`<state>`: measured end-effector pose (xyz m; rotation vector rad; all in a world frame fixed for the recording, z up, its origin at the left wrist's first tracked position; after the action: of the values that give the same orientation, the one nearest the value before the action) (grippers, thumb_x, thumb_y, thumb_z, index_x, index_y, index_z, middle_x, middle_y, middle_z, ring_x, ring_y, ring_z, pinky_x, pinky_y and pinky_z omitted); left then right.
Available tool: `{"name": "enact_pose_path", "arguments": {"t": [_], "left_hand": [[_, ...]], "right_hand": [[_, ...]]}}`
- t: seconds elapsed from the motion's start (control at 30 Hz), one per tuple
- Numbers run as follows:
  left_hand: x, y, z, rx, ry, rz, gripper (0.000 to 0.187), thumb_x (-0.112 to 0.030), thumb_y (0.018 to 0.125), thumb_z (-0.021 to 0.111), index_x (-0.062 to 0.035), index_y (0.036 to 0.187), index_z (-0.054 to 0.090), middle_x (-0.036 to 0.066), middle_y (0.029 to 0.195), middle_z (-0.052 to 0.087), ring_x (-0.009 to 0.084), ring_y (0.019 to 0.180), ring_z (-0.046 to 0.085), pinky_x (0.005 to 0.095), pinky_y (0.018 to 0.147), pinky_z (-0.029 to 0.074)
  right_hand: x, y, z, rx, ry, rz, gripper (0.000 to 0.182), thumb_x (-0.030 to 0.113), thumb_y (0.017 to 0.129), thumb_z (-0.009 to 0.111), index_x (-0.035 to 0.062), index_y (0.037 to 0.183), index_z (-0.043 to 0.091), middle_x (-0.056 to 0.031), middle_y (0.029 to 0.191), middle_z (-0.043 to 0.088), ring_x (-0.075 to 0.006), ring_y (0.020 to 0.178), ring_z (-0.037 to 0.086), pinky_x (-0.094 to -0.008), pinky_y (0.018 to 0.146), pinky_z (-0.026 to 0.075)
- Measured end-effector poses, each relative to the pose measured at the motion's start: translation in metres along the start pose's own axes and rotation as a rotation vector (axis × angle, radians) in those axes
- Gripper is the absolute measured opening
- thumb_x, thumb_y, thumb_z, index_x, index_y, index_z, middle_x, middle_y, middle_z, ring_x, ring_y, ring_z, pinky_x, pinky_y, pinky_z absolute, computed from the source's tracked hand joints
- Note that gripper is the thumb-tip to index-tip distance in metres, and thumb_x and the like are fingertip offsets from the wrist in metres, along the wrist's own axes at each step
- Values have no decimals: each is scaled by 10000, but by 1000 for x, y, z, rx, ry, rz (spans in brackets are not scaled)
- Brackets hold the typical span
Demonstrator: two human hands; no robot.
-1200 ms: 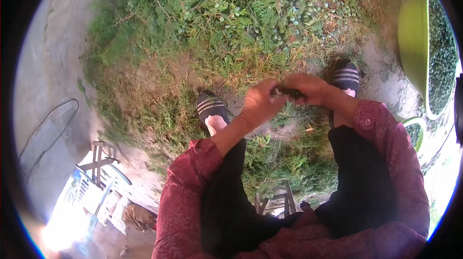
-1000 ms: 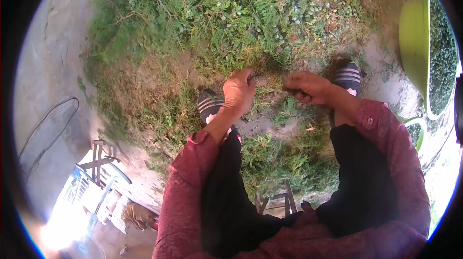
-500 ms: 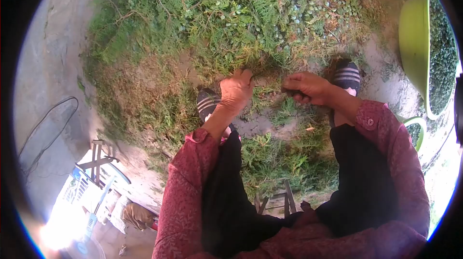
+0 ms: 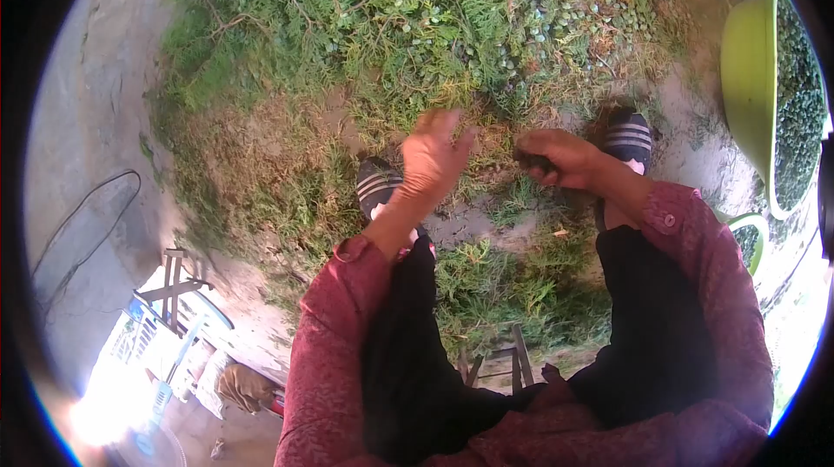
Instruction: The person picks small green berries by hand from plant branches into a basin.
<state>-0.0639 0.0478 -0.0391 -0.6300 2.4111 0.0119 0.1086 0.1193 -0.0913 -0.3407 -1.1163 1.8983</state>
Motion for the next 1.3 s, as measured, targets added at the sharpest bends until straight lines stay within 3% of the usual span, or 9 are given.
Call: {"name": "enact_pose_path", "arguments": {"t": [0.13, 0.37, 0.43, 0.57, 0.9, 1.03, 1.13, 1.2, 1.3], "left_hand": [[10, -8, -2, 150, 311, -38, 493, -236, 706, 674, -109, 1151, 505, 126, 1188, 438, 334, 1012, 462, 433, 812, 406], [0, -78, 22, 462, 201, 111, 484, -252, 756, 616, -82, 1183, 466, 145, 1162, 449, 318, 997, 476, 462, 833, 388], [10, -67, 5, 270, 63, 168, 385, -218, 764, 600, -72, 1110, 515, 159, 1040, 515, 314, 936, 511, 432, 805, 417], [47, -21, -16, 18, 28, -105, 198, -153, 737, 606, -85, 920, 571, 151, 842, 548, 335, 753, 559, 406, 628, 472], [49, -9, 6, 83, 226, -31, 138, -185, 754, 612, -91, 825, 541, 121, 804, 563, 305, 628, 575, 420, 544, 470], [10, -24, 11, 208, 117, 6, 168, -132, 747, 628, -60, 884, 565, 124, 815, 560, 263, 695, 585, 368, 597, 474], [-46, -27, 1, 244, -314, 2, 188, -117, 755, 626, -51, 921, 569, 124, 839, 572, 252, 717, 597, 339, 617, 488], [-62, -22, -3, 179, -424, 191, 214, -128, 752, 631, -38, 936, 571, 136, 832, 578, 261, 716, 600, 327, 636, 490], [12, -1, -7, -5, -188, -68, 258, -147, 731, 647, -33, 951, 574, 148, 853, 587, 279, 738, 601, 341, 658, 488]], "right_hand": [[0, -1, 5, 31, 7, 26, 234, 281, 844, 592, 69, 919, 526, -18, 787, 518, -72, 524, 428, -173, 395, 284], [3, -8, -1, -40, -6, 18, 226, 268, 837, 604, 64, 905, 535, -21, 780, 514, -68, 531, 435, -189, 393, 274], [3, -9, -2, -44, -19, 24, 229, 270, 838, 603, 63, 908, 536, -20, 782, 514, -67, 533, 436, -189, 394, 274], [2, -5, 2, 29, -51, 34, 211, 291, 830, 608, 93, 892, 568, 3, 768, 520, -74, 553, 444, -202, 415, 297], [3, -8, 2, 31, -118, 8, 235, 317, 841, 578, 88, 893, 574, 6, 718, 515, -70, 540, 455, -204, 414, 312], [11, -12, 17, 13, -119, -15, 243, 331, 841, 568, 96, 903, 574, -2, 741, 539, -84, 576, 476, -199, 427, 316], [11, -9, 27, -2, -30, -31, 239, 327, 847, 560, 96, 904, 572, -14, 769, 566, -95, 618, 506, -194, 429, 317], [4, -4, 22, 37, 57, -34, 241, 327, 852, 554, 93, 907, 571, -22, 786, 580, -101, 641, 523, -192, 429, 318], [1, -1, 11, 123, -7, -36, 216, 290, 862, 550, 82, 917, 570, -33, 798, 597, -89, 627, 532, -184, 420, 322]]}}
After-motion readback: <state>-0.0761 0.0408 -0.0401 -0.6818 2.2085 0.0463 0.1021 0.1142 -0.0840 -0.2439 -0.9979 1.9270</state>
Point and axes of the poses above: each hand's wrist, its own y-axis towards the middle knuckle, its own z-axis out of the palm, x = y × z, the point moved 6 cm from there along y, towards the middle knuckle
